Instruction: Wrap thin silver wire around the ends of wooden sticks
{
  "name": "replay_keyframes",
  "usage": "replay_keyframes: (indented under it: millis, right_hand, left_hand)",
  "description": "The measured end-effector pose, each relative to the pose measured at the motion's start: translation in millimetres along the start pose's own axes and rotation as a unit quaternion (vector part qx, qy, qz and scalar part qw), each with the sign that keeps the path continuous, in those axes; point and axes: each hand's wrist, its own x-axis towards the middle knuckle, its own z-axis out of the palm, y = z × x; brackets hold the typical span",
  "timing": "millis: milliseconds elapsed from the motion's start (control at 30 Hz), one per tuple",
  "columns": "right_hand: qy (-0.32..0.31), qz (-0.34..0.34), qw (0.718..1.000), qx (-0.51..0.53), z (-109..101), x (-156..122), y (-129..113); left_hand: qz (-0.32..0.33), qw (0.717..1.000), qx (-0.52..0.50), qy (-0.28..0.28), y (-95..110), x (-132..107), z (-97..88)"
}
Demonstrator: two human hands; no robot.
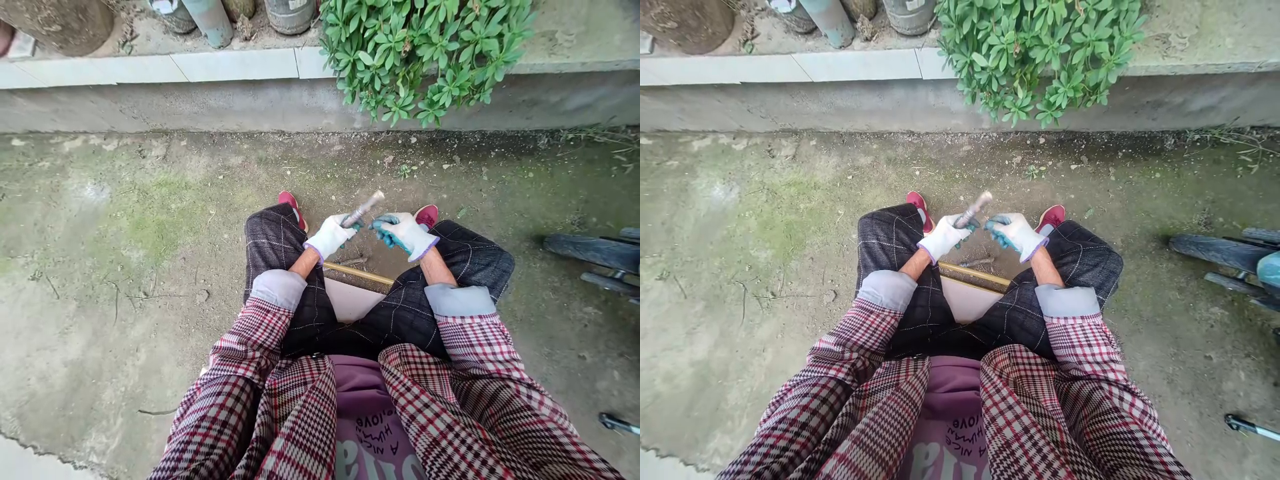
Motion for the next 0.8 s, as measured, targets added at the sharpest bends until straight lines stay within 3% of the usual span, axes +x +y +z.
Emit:
replay_keyframes:
  millis: [133, 233, 300, 367, 467, 633, 700, 800]
  right_hand:
    - [-0.028, 0.023, 0.999, 0.037, 21, -3, -4]
    - [-0.039, 0.023, 0.998, 0.041, 31, -5, -5]
    - [-0.061, 0.016, 0.998, 0.015, 33, -9, -6]
    - [-0.101, -0.005, 0.995, -0.022, 31, -16, -8]
    - [-0.145, -0.046, 0.987, -0.049, 25, -25, -12]
    - [-0.016, -0.064, 0.995, -0.075, 1, -22, -12]
    - [0.017, -0.051, 0.994, -0.091, -7, -16, -8]
    - [0.046, -0.015, 0.992, -0.115, -14, -9, -3]
  left_hand:
    - [-0.047, 0.981, -0.167, 0.085, 3, 6, -5.7]
    - [-0.066, 0.972, -0.181, 0.134, 0, 12, -12.7]
    - [-0.072, 0.983, -0.077, 0.151, -4, 14, -16.8]
    - [-0.06, 0.981, 0.113, 0.144, -9, 14, -18.5]
    - [-0.03, 0.933, 0.35, 0.077, -13, 10, -14.0]
    - [0.011, 0.835, 0.541, -0.098, -7, 3, 1.0]
    - [0.014, 0.822, 0.552, -0.138, -4, 3, 4.2]
    - [0.021, 0.83, 0.529, -0.174, -4, 3, 7.0]
